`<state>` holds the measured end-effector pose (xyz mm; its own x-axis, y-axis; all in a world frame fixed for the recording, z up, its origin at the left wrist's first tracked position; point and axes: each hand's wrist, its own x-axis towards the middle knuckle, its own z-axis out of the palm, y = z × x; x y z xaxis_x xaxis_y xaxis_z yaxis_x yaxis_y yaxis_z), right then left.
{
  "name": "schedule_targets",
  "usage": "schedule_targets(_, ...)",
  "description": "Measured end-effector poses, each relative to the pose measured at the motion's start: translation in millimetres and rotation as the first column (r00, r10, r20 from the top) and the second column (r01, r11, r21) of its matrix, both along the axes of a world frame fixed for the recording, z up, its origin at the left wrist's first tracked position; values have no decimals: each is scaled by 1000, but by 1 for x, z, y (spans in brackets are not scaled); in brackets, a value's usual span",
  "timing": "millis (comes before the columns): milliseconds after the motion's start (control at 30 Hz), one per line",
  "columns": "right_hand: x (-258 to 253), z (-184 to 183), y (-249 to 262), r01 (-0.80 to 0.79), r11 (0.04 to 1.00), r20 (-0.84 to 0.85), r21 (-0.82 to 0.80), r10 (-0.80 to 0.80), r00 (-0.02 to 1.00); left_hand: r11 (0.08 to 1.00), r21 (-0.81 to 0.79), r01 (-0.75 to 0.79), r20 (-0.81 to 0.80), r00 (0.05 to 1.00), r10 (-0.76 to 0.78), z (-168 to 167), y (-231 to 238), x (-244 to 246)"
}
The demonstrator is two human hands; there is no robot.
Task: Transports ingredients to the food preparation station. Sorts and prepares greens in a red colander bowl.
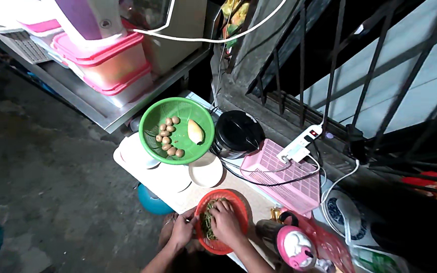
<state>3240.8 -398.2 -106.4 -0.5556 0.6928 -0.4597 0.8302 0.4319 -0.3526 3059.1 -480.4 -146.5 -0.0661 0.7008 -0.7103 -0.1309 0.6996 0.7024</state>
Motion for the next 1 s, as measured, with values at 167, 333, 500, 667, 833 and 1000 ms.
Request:
schedule_targets(167,-28,-18,-14,-142,988,-53,-63,139,989,999,5,45,-20,999,-45,3,7,-6)
schedule_targets(333,7,-6,-13,3,999,-30,43,-1,1000,999,-2,43,-94,995,-43,3,8,-2)
schedule_targets(500,9,-22,-6,485,874,255,5,-470,845,977,-35,210,-154,965,-213,5,14,1)
schedule_targets(667,-9,-40,-17,679,722,121,-134,-668,734,960,-29,280,-110,953,-281,5,21,-5)
schedule_targets(833,3,-19,-10,637,729,-141,-250,-678,721,971,-30,237,-15,971,-238,6,20,-8)
schedule_targets(1000,9,5,-29,577,805,-25,-136,-585,811,954,-60,294,-10,955,-295,14,27,-12)
